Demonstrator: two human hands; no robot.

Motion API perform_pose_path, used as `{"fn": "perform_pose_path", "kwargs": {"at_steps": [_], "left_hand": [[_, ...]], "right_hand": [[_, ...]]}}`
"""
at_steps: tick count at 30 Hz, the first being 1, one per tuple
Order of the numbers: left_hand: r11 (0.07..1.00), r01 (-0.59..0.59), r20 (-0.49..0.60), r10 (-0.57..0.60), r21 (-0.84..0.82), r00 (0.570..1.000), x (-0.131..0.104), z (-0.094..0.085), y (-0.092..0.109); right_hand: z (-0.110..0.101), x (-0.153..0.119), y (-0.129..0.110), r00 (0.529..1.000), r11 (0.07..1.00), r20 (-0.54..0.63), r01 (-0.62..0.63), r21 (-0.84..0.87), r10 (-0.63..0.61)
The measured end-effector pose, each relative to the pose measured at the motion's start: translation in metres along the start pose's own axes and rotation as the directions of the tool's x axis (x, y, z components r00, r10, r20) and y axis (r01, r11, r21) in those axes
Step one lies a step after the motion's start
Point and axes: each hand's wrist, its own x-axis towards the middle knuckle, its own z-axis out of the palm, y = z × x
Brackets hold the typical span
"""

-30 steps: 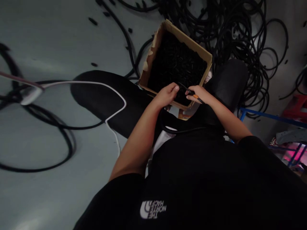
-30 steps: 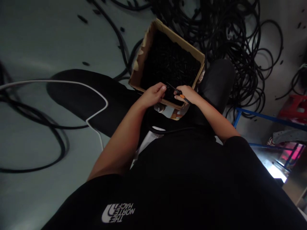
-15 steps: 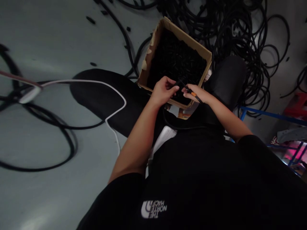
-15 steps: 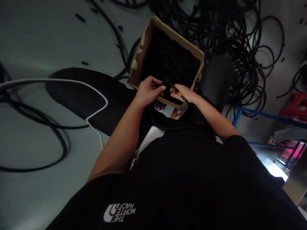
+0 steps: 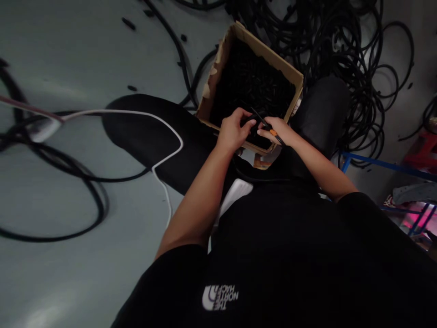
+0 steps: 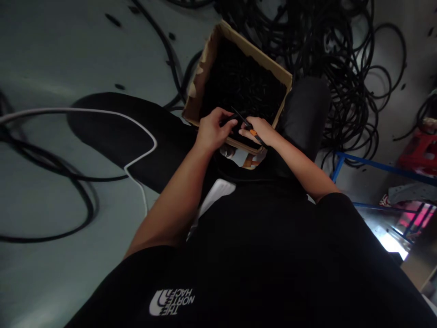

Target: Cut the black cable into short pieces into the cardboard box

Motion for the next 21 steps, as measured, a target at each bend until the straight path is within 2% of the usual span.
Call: {"fn": "perform_pose_path", "kwargs": {"at_steps": [4,8,10,14,21], "left_hand": [[0.992,-0.005,0.167,0.026,-0.124,0.986,-0.002,-0.002,0.005],[0.982,0.071,0.235,-0.029,-0.175,0.972,-0.004,-0.004,0.002],[0.984,0.089,0.236,-0.050,-0.157,0.970,-0.004,-0.005,-0.003],[0.994,0.035,0.167,-0.018,-0.100,0.986,-0.003,-0.008,-0.014],[0.954,0.127,0.128,-0.095,-0.273,0.987,0.004,-0.010,-0.015]], "right_hand": [[0.000,0.001,0.013,0.998,0.994,-0.009,0.058,-0.091,-0.059],[-0.010,-0.006,0.021,0.996,0.985,0.032,0.090,-0.147,-0.086],[-0.017,-0.011,0.022,0.996,0.985,0.046,0.084,-0.148,-0.078],[-0.025,-0.022,0.018,0.995,0.993,0.074,0.067,-0.095,-0.060],[-0.021,-0.019,0.023,1.000,1.000,-0.027,-0.007,0.031,0.008]]}}
